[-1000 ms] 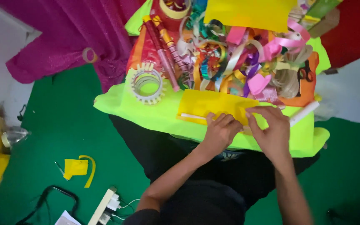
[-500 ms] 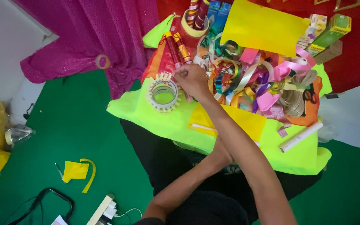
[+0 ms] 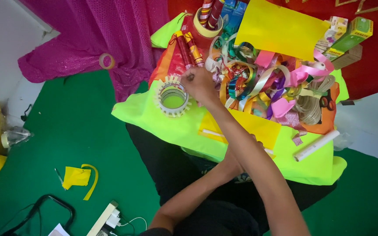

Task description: A person is crafting a decorative item by cutting yellow paper with scissors and carefully folding and rolling it around a white tube, surrounded by various colorful ribbons and craft supplies.

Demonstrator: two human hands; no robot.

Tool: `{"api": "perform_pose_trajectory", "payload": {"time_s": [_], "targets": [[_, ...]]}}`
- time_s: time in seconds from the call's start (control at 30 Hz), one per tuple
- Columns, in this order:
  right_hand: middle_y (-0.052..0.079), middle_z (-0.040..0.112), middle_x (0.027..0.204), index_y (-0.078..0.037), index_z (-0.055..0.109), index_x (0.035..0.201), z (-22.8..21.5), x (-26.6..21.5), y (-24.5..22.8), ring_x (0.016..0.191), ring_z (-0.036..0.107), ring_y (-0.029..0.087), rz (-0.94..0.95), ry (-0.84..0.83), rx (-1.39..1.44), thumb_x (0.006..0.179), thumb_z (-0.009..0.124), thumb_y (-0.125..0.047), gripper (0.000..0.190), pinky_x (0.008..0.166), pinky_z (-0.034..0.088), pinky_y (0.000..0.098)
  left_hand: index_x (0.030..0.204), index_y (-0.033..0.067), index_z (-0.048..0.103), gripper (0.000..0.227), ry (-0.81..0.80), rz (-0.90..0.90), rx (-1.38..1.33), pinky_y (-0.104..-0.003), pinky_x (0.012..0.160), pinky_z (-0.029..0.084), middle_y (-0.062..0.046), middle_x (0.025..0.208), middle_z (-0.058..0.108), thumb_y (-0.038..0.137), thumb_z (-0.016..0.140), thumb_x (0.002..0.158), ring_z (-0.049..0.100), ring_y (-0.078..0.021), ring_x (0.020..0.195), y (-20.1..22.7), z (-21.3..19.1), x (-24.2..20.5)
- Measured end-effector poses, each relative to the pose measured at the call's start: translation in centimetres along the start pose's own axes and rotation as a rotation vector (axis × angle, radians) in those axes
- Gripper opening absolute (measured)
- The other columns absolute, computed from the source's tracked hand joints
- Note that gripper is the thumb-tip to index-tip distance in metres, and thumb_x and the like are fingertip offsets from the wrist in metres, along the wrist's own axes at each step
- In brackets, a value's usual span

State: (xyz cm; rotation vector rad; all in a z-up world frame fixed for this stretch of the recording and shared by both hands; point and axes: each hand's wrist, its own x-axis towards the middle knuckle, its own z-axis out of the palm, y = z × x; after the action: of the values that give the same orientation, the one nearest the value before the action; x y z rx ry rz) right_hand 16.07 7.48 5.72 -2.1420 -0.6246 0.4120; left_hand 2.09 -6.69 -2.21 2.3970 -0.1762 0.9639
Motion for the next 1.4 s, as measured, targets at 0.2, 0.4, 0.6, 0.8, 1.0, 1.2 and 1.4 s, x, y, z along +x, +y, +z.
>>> {"api": "perform_pose_trajectory", "payload": {"time_s": [0.2,0.4,0.6,0.8,1.0,1.2,1.4], "targets": [[0.0,0.076,0.073,-0.02,0.079,0.094,-0.5,0.2,0.4,0.075,0.076,0.019,-0.078,0.005,-0.007,0.088,0.067,-0.025,0.015,0.073,0.059,0.0327,0.107,0.014,0.064,0.018,-0.046,0.004,-0.035,-0.043,0.102,0.034,0.0,0.1,0.053,0.028,0.06,0.095,0.052,-0.0202,0.108,0.1,-0.6,0.3],[0.006,0.077,0.08,-0.013,0.078,0.095,-1.3,-1.0,0.3,0.077,0.077,0.02,-0.27,0.019,0.084,0.085,0.079,-0.015,0.01,0.07,0.061,0.0295,0.106,0.0139,0.065,0.018,-0.101,0.012,-0.082,-0.042,0.099,0.034,-0.001,0.101,0.053,0.026,0.062,0.093,0.051,-0.0212,0.106,0.1,-1.0,0.9],[0.015,0.077,0.088,-0.005,0.074,0.104,-2.1,-2.5,-1.1,0.082,0.078,0.026,-0.396,-0.079,0.229,0.094,0.072,-0.01,0.012,0.072,0.062,0.0349,0.106,0.0137,0.065,0.019,-0.159,0.038,-0.118,-0.041,0.096,0.034,-0.002,0.101,0.053,0.025,0.064,0.091,0.049,-0.0222,0.104,-0.1,-1.9,1.2],[0.007,0.077,0.081,-0.013,0.073,0.092,-1.4,-2.4,-1.5,0.082,0.077,0.024,-0.521,-0.093,0.152,0.081,0.076,-0.006,0.014,0.077,0.06,0.035,0.105,0.0136,0.066,0.019,-0.21,0.05,-0.15,-0.04,0.093,0.034,-0.003,0.102,0.053,0.024,0.066,0.089,0.048,-0.0231,0.102,0.1,-2.9,1.1],[0.004,0.073,0.075,-0.012,0.072,0.088,-1.2,-2.2,-2.1,0.071,0.074,0.016,-0.438,-0.171,0.205,0.077,0.076,-0.002,0.014,0.072,0.059,0.0308,0.104,0.0134,0.066,0.02,-0.244,0.047,-0.172,-0.039,0.091,0.034,-0.004,0.103,0.052,0.023,0.068,0.086,0.047,-0.0241,0.1,0.2,-3.3,1.7],[0.007,0.075,0.085,-0.014,0.071,0.089,-0.8,-7.3,-3.5,0.089,0.074,0.028,-0.619,-0.102,0.013,0.083,0.074,-0.006,0.01,0.084,0.056,0.0391,0.103,0.0132,0.067,0.021,-0.281,0.022,-0.205,-0.038,0.088,0.035,-0.005,0.103,0.052,0.022,0.069,0.084,0.045,-0.0251,0.098,0.1,-3.6,1.8],[0.003,0.069,0.086,-0.016,0.067,0.095,2.2,-8.6,-0.2,0.092,0.07,0.023,-0.841,0.147,-0.2,0.089,0.072,-0.006,0.012,0.086,0.057,0.0355,0.09,0.0179,0.06,0.031,-0.35,-0.075,-0.28,-0.036,0.08,0.039,0.002,0.093,0.049,0.042,0.05,0.107,0.05,-0.0209,0.092,-0.7,-0.9,0.4]]}}
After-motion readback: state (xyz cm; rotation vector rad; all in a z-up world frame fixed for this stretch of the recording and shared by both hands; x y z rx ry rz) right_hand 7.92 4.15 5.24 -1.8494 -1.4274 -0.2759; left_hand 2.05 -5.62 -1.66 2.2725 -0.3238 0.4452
